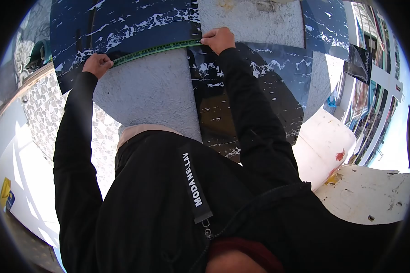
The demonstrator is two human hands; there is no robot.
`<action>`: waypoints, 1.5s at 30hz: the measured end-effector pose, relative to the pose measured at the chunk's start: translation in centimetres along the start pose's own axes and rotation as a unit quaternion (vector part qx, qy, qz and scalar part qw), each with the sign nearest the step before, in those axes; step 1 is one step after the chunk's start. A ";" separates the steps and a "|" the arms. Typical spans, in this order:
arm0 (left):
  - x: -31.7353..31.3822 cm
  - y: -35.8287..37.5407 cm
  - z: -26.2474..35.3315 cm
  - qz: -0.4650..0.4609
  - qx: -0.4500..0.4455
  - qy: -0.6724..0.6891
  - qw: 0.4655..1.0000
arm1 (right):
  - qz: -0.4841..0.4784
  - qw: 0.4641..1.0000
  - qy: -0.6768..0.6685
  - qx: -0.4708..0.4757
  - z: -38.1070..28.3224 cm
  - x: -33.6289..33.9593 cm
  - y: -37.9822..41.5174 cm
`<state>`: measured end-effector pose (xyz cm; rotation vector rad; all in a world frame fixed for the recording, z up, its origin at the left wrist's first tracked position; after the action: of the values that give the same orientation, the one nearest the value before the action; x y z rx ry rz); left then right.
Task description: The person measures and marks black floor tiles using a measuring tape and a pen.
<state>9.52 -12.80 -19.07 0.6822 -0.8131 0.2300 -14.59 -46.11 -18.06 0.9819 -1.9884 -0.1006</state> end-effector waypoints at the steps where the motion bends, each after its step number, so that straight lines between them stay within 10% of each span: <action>1: -0.2 0.1 -0.2 0.000 0.001 -0.001 1.000 | -0.001 1.000 -0.002 -0.002 0.0 -0.1 0.0; 22: 1.1 0.5 2.3 0.056 -0.069 -0.021 0.996 | 0.000 0.996 -0.084 -0.031 0.6 0.0 0.8; 27: 0.0 -0.3 5.7 0.028 -0.058 0.011 0.998 | 0.122 0.969 -0.215 -0.015 2.5 7.3 2.5; 39: -10.8 -16.7 43.5 -0.014 -0.216 -0.020 0.976 | 0.370 0.890 -0.252 -0.083 29.8 32.0 -0.2; 45: -15.7 -19.3 49.6 -0.030 -0.155 -0.052 0.986 | 0.420 0.875 -0.209 -0.119 36.1 35.6 -2.3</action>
<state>-21.97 -58.33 -15.41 0.4262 -0.9029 0.0107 -50.48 -81.99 -16.46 -0.1386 -2.5577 -0.0738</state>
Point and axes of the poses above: each hand's wrist, its own y-axis away from the middle knuckle, its own x-axis out of the back of the hand, z = x × y, the point moved 9 cm from there along -y, towards the middle knuckle, and after that the axes turned 10 degrees about -x, right-handed, at the moved point
